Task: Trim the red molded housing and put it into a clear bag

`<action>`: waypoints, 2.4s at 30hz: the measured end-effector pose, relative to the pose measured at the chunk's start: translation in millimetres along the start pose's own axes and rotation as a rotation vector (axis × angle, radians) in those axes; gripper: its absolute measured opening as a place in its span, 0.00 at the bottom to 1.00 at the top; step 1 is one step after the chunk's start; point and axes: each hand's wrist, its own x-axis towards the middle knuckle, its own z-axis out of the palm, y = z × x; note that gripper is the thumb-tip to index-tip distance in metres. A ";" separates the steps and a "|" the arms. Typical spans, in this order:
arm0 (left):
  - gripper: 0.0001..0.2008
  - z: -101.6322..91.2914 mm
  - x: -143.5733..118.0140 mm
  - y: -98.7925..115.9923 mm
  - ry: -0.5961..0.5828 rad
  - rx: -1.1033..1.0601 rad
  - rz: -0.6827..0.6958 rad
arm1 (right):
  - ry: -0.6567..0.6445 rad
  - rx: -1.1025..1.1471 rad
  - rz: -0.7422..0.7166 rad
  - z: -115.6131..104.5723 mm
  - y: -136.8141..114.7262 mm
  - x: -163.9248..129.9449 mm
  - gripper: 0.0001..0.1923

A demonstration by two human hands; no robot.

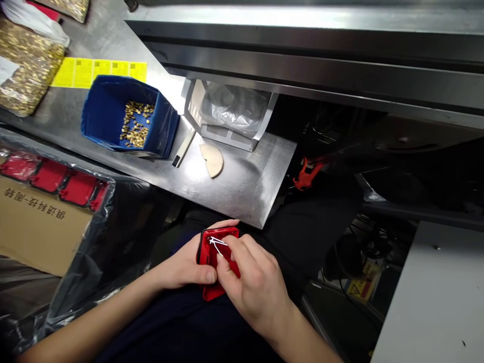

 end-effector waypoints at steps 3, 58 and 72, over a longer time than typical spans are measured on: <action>0.45 0.1 -0.1 -0.2 -0.002 0.001 -0.005 | 0.010 0.000 0.008 1.0 1.5 -0.5 0.13; 0.36 13.4 -6.3 31.8 -0.148 0.017 -0.210 | -0.119 -0.362 -0.407 -39.1 -0.9 5.9 0.22; 0.49 5.6 -9.1 17.7 -0.203 -0.055 -0.271 | 0.198 -0.166 0.039 -51.8 43.4 24.9 0.11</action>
